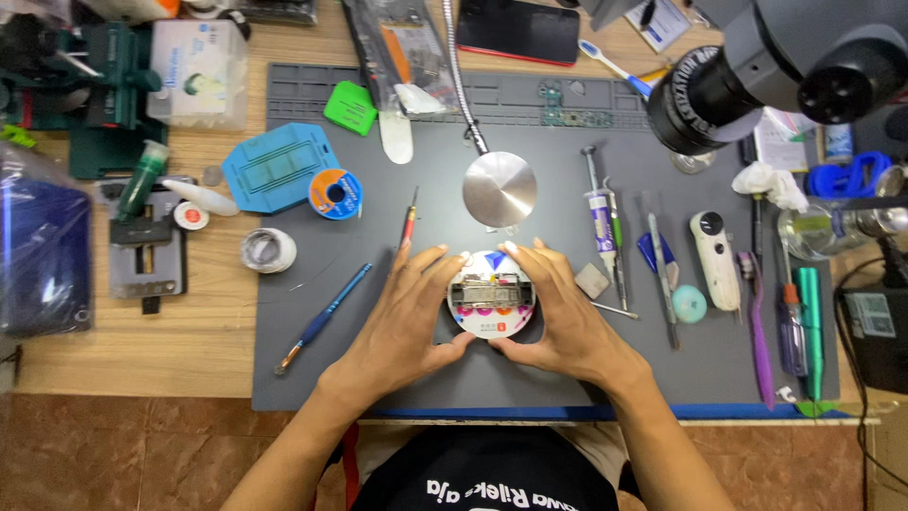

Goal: The person opens a drawer to retrieve a tool, then uses a hot air gun to heat a small circuit board mounted on a circular holder. They use tweezers to adjust components on the board and a cotton swab to clean the surface. Finally, they wipe the work area with a cloth.

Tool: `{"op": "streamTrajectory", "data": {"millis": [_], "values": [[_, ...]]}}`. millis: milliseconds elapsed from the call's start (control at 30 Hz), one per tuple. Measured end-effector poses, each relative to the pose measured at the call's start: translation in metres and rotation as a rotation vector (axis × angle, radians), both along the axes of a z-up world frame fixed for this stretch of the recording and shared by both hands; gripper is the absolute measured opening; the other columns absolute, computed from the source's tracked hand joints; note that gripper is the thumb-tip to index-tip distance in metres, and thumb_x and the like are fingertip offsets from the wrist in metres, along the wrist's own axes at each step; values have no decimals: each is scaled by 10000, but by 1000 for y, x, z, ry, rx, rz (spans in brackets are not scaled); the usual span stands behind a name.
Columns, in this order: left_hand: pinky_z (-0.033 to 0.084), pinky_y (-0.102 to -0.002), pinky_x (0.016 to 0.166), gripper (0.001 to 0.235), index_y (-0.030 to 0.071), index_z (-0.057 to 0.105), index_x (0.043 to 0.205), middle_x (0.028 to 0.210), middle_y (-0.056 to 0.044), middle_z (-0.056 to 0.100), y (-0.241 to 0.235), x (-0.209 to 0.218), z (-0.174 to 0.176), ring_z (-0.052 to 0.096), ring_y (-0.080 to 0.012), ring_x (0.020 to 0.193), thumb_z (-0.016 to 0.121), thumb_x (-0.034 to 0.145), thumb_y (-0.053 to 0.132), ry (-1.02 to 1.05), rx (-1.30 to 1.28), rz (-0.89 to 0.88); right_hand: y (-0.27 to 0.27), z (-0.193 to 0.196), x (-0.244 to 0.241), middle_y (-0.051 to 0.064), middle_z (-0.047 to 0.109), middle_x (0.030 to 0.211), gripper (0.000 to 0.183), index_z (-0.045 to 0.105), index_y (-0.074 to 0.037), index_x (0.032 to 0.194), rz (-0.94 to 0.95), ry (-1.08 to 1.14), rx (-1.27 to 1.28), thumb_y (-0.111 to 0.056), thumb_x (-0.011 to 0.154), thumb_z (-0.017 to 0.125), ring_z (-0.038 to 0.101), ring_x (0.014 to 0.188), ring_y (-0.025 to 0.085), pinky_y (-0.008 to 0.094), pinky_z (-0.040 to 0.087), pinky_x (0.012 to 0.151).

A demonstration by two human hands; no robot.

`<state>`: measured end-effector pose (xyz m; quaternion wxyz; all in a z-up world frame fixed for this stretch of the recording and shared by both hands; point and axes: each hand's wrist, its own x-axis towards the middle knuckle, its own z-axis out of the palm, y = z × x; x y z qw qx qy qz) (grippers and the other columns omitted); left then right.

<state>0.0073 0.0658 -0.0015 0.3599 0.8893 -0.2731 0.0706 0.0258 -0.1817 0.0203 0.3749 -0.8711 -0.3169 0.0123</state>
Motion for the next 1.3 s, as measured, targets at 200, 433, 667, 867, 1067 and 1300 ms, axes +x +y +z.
{"op": "streamTrajectory", "data": {"millis": [200, 433, 667, 867, 1067, 1300], "values": [[400, -509, 1154, 518, 79, 641, 1359, 1340, -112, 658, 43, 18, 19, 594, -347, 1291, 817, 898, 236, -138, -104, 220, 1, 25, -3, 163, 501, 1504, 783, 586, -151, 1446, -54, -71, -75, -287, 746, 910, 482, 1372, 422, 585, 339, 1226], [542, -306, 797, 119, 39, 656, 1136, 1046, -67, 686, 97, 10, 57, 623, -174, 857, 650, 1021, 9, -243, -378, 786, 92, 60, -8, 84, 734, 1093, 211, 707, -62, 1169, 92, -173, 148, -134, 972, 725, 671, 994, 267, 395, 542, 929], [569, -319, 744, 151, 41, 664, 1143, 1076, -88, 673, 137, 1, 47, 686, -207, 838, 668, 994, 20, -392, -405, 860, 244, -2, 123, 75, 695, 945, 213, 715, -130, 1149, 23, -378, 32, -166, 941, 739, 687, 936, 308, 439, 566, 841], [572, -309, 778, 176, 21, 671, 1163, 1093, -113, 683, 166, -1, 62, 713, -225, 884, 664, 990, -10, -423, -412, 920, 319, -53, 216, 69, 708, 937, 404, 649, -159, 1058, -134, -460, -223, -429, 812, 822, 712, 919, 330, 485, 564, 762], [580, -313, 798, 176, 13, 670, 1151, 1096, -122, 690, 186, 3, 55, 722, -233, 883, 659, 979, -19, -403, -455, 924, 318, -26, 214, 63, 706, 852, 359, 690, -139, 975, -172, -401, -180, -437, 851, 846, 713, 860, 314, 429, 571, 769], [591, -333, 796, 187, 11, 657, 1157, 1119, -118, 688, 186, 4, 51, 727, -229, 909, 647, 974, -29, -357, -487, 892, 328, -6, 219, 100, 681, 905, 255, 676, -150, 1072, -7, -288, 33, -368, 961, 750, 671, 985, 362, 492, 545, 871]]}}
